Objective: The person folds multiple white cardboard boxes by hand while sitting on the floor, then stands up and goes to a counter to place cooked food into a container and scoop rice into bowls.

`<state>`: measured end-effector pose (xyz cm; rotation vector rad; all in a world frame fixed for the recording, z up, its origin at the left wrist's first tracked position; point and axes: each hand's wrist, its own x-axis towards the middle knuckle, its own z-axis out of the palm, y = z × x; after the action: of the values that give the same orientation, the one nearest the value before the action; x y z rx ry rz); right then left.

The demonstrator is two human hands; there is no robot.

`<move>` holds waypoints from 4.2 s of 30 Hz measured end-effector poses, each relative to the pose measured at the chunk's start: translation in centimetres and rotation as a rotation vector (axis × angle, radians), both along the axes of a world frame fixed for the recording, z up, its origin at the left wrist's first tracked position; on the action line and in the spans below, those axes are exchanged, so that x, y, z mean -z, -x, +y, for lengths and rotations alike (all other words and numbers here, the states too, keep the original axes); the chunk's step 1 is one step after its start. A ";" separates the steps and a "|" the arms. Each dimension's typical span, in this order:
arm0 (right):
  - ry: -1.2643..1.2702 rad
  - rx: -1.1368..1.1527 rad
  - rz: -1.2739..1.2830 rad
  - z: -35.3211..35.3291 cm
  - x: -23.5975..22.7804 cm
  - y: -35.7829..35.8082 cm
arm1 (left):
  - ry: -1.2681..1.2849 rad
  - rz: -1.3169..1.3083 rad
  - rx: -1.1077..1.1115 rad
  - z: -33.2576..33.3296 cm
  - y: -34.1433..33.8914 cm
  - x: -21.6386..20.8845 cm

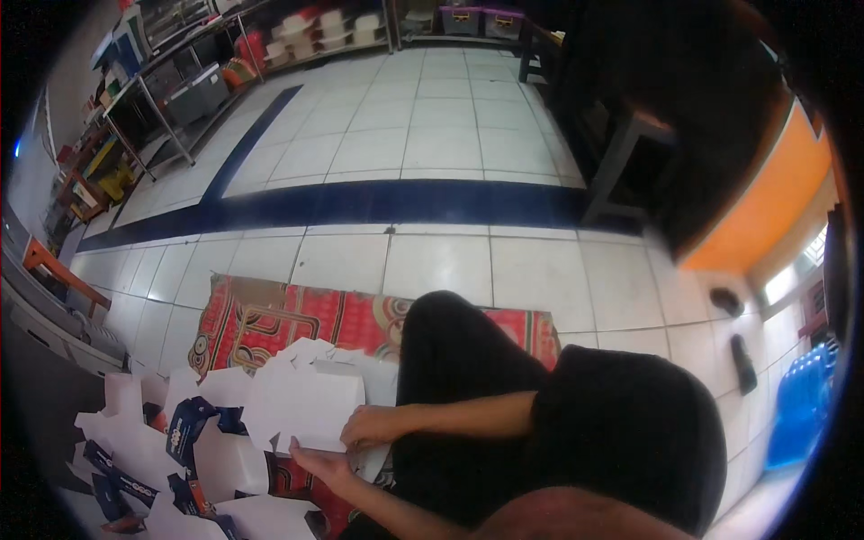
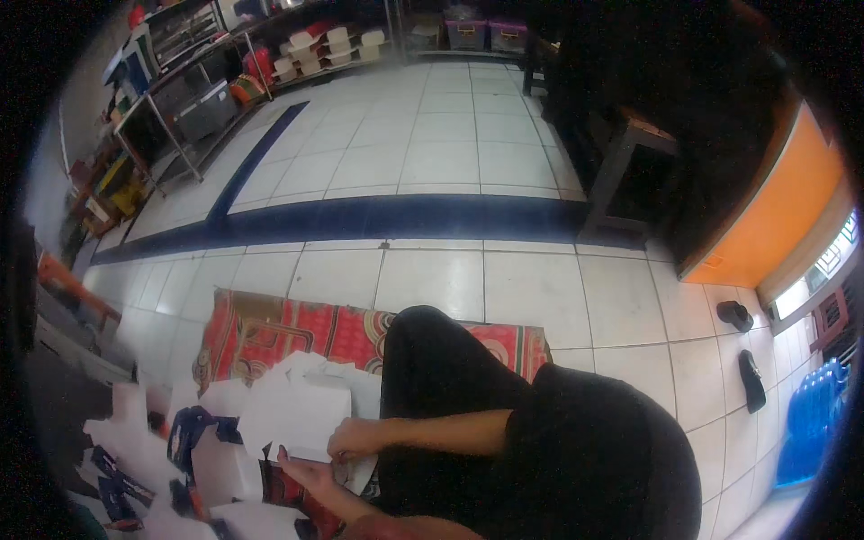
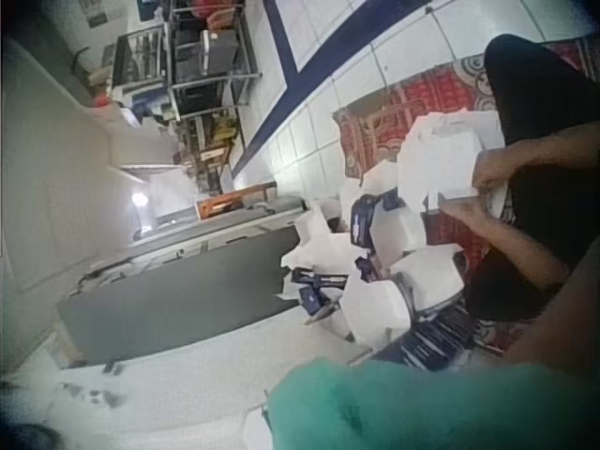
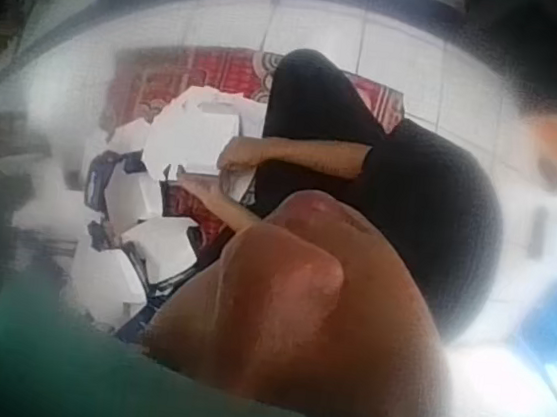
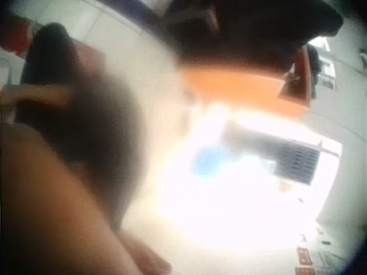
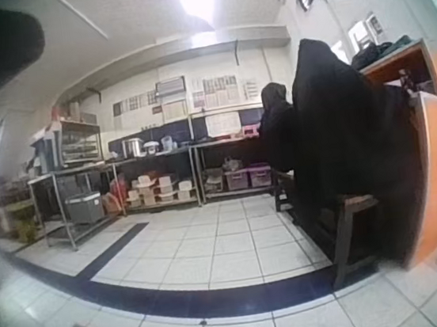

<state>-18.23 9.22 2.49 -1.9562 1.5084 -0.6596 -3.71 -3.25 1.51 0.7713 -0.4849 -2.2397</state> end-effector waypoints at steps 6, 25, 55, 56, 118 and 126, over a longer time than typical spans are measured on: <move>0.168 0.115 -0.318 -0.6 0.5 0.6 | 0.167 -0.184 0.047 0.2 0.4 -1.0; 0.403 0.097 -0.287 -1.1 1.4 0.5 | 0.083 -0.470 -0.117 0.6 2.3 -0.2; 0.053 0.746 -0.354 -1.3 0.7 -1.3 | 0.507 -0.462 -0.005 2.0 4.3 0.7; 0.055 0.747 -0.358 -1.3 1.0 -1.1 | 0.511 -0.464 -0.003 1.9 4.3 0.9; 0.064 0.949 -0.247 -6.6 4.5 6.4 | 1.051 -1.162 0.080 4.4 7.0 3.9; -0.028 0.819 -0.402 -6.8 4.5 4.6 | 0.400 -0.780 0.024 2.5 6.7 5.4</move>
<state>-22.82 2.41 -1.98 -1.0255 1.9945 -1.2606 -10.40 -0.72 -3.85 1.3996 -1.2617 -1.6995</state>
